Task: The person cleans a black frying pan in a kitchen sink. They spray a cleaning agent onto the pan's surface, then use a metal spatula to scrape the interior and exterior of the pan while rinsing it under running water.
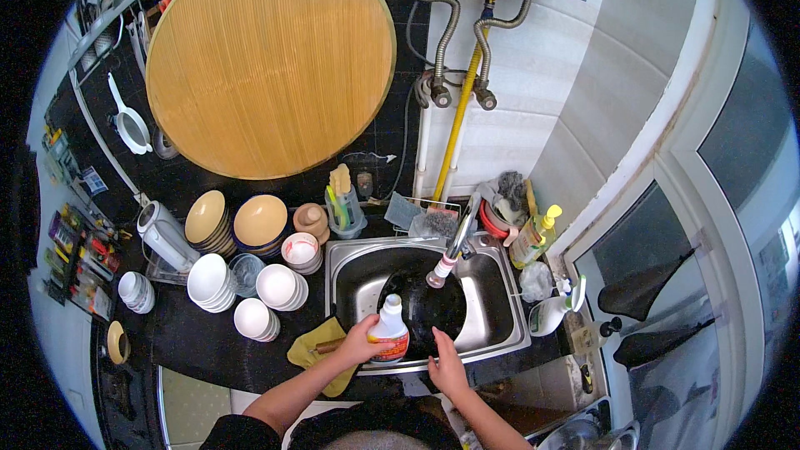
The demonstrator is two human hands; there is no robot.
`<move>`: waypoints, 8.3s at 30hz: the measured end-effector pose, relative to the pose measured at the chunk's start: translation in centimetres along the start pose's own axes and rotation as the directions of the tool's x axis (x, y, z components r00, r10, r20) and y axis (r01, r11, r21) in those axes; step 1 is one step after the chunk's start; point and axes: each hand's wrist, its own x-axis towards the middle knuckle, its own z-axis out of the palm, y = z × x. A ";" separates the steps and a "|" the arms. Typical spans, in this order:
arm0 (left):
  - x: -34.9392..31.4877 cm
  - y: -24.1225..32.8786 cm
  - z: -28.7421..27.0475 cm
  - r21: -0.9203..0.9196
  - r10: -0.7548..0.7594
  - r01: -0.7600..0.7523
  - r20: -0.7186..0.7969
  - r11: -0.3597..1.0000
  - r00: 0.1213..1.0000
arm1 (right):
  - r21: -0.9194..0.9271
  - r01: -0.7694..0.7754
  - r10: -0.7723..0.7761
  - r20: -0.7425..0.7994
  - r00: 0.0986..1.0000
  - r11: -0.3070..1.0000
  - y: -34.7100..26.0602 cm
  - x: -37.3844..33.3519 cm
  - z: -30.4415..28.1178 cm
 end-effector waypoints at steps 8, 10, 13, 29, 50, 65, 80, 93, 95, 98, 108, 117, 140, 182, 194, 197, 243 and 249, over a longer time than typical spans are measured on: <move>-1.4 -2.1 0.2 0.060 0.097 -0.090 -0.118 0.994 0.988 | 0.099 -0.044 0.038 0.055 0.998 0.994 -0.4 0.3 -0.2; -2.2 -1.3 0.2 0.052 0.101 -0.094 -0.162 0.994 0.982 | 0.091 -0.050 0.044 0.062 0.997 0.995 0.3 -0.1 -0.2; -3.3 -2.9 -0.7 -0.030 0.067 -0.074 -0.191 0.997 0.979 | 0.094 -0.072 0.063 0.093 0.994 0.993 0.4 -0.2 -0.4; -11.8 -2.5 -4.9 -0.150 -0.117 0.055 -0.443 0.987 0.889 | 0.148 0.016 -0.047 0.211 0.976 0.989 -0.7 3.0 2.4; -34.4 -3.6 -10.2 -0.200 -0.208 0.080 -0.972 0.976 0.109 | 0.525 0.487 -0.712 0.579 0.398 0.698 -21.7 5.8 18.2; -44.2 -4.2 -15.2 -0.123 -0.121 0.030 -0.990 0.992 -0.071 | 0.616 0.446 -0.737 0.655 0.169 0.650 -32.8 0.1 28.6; -69.7 -8.6 -18.1 -0.164 -0.068 0.187 -0.898 0.969 -0.434 | 0.850 0.358 -0.816 0.497 -0.297 0.387 -55.8 -19.3 45.7; -88.3 -8.2 -5.0 -0.509 0.069 0.325 -0.458 0.797 -0.886 | 0.967 -0.064 -0.464 0.061 -0.884 0.248 -70.1 -50.0 48.6; -90.2 -7.9 -3.2 -0.555 0.094 0.324 -0.401 0.766 -0.911 | 0.962 -0.140 -0.416 -0.030 -0.909 0.236 -70.3 -54.0 49.6; -92.9 -7.5 -0.2 -0.615 0.114 0.284 -0.301 0.736 -0.947 | 0.952 -0.241 -0.300 -0.178 -0.937 0.188 -71.2 -60.0 49.2; -105.7 -5.4 5.6 -0.777 0.222 0.143 -0.004 0.614 -0.975 | 0.847 -0.497 -0.118 -0.483 -0.868 0.188 -76.2 -79.6 49.9; -114.4 -5.1 15.0 -0.763 0.279 -0.130 0.382 0.634 -0.881 | 0.852 -0.489 -0.092 -0.480 -0.872 0.189 -76.2 -96.7 50.4; -159.7 -5.7 44.5 -0.827 0.245 -0.133 0.309 0.546 -0.919 | 0.964 -0.267 -0.220 -0.258 -0.941 0.011 -78.5 -150.0 50.7; -205.2 -49.4 69.0 -0.629 -0.479 -0.559 0.315 0.541 -0.819 | 0.952 0.046 0.264 0.129 -0.956 -0.301 -51.3 -207.5 83.4; -205.4 -52.1 69.7 -0.612 -0.496 -0.577 0.322 0.540 -0.806 | 0.834 0.493 0.087 0.488 -0.869 0.249 -44.2 -208.1 92.7; -204.8 -52.2 70.5 -0.608 -0.482 -0.585 0.348 0.537 -0.804 | 0.770 0.637 0.185 0.630 -0.754 -0.028 -44.6 -208.6 90.9; -130.3 -6.8 24.5 0.473 0.268 -0.670 0.664 0.573 0.698 | 0.083 -0.670 0.535 -0.676 0.506 0.738 -46.0 -143.3 26.4; -120.0 -7.2 10.4 0.644 0.222 -0.469 0.429 0.605 0.876 | 0.046 -0.483 0.439 -0.499 0.747 0.874 -46.9 -121.5 27.0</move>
